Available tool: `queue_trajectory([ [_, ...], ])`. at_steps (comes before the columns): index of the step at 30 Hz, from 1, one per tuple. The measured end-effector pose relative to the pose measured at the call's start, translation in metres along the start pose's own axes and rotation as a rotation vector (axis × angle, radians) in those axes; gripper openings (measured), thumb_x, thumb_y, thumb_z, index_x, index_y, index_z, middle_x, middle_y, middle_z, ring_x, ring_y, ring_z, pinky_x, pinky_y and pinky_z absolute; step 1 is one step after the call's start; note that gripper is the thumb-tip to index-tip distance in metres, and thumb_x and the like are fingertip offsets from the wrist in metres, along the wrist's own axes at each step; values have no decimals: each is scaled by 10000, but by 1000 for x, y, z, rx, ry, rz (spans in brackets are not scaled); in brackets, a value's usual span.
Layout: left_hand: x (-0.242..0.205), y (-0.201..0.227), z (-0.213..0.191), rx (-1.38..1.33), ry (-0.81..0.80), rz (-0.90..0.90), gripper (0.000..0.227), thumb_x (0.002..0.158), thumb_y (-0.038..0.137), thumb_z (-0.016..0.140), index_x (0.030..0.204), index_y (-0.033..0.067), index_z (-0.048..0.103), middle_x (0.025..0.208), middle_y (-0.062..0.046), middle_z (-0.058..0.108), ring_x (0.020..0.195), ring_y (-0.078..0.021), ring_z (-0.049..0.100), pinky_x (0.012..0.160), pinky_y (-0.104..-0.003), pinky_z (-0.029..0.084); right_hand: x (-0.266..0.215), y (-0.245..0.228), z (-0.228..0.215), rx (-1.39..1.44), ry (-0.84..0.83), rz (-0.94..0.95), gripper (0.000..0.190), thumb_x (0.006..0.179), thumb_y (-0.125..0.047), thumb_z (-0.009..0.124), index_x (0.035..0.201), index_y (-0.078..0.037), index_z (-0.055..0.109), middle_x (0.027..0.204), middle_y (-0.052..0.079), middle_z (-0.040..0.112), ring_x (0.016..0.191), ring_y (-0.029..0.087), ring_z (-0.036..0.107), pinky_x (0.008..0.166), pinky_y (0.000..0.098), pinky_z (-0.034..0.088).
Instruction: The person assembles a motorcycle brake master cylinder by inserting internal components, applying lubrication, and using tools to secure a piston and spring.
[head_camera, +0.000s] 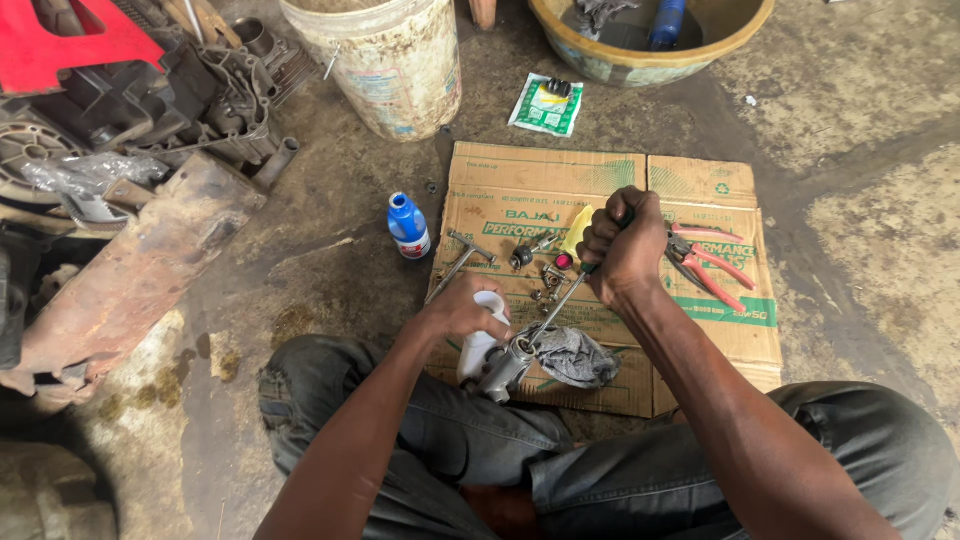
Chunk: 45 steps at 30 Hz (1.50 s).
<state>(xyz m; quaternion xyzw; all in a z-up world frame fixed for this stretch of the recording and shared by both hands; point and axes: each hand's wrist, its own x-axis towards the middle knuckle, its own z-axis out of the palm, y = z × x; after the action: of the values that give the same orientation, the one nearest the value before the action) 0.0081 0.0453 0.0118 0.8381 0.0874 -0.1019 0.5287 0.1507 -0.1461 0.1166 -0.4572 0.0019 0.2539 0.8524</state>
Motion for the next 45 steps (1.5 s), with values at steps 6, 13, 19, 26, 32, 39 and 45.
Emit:
queue_trajectory([
  [6,-4,6,19,-155,114,-17,324,512,111,853,828,74,787,830,-72,778,787,-224,723,724,-374,540,-1,-22,19,-86,-84,36,293,972,-315,340,712,-181,327,545,-46,221,454,101,147,411,323,131],
  [13,1,20,73,-521,47,40,295,529,60,827,807,38,730,795,-102,724,759,-256,706,674,-407,547,-8,-40,18,-303,-102,77,279,954,-281,390,710,-148,363,528,-32,248,416,99,183,382,308,141],
  [19,0,1,74,-677,45,-49,285,579,14,789,845,34,690,785,-128,707,718,-255,707,658,-432,544,7,-29,17,-276,-120,78,221,962,-260,413,770,-154,388,557,-50,293,443,84,218,389,298,181],
  [26,-2,-5,63,-677,-35,-204,307,568,3,768,869,25,714,803,-124,738,746,-268,726,687,-427,577,-4,-14,16,-233,-104,-41,267,1010,-279,384,777,-147,377,550,-48,263,431,71,185,365,291,154],
  [32,0,4,70,-595,17,-189,315,546,-24,759,860,-4,756,809,-152,746,739,-277,728,677,-422,571,3,-12,21,-290,-86,-24,237,991,-257,364,781,-148,374,547,-44,309,424,84,218,368,304,192],
  [39,0,-1,72,-649,47,-163,271,550,-26,740,821,-24,736,776,-156,729,692,-270,722,631,-428,571,0,-14,18,-300,-72,-4,253,969,-271,373,748,-149,355,532,-45,264,411,87,191,356,314,171],
  [45,-1,1,74,-649,58,-126,258,530,-31,739,788,-42,731,757,-143,721,698,-271,725,648,-411,583,-7,-17,15,-263,-67,14,266,951,-275,401,721,-150,352,519,-41,263,403,94,194,359,315,182],
])
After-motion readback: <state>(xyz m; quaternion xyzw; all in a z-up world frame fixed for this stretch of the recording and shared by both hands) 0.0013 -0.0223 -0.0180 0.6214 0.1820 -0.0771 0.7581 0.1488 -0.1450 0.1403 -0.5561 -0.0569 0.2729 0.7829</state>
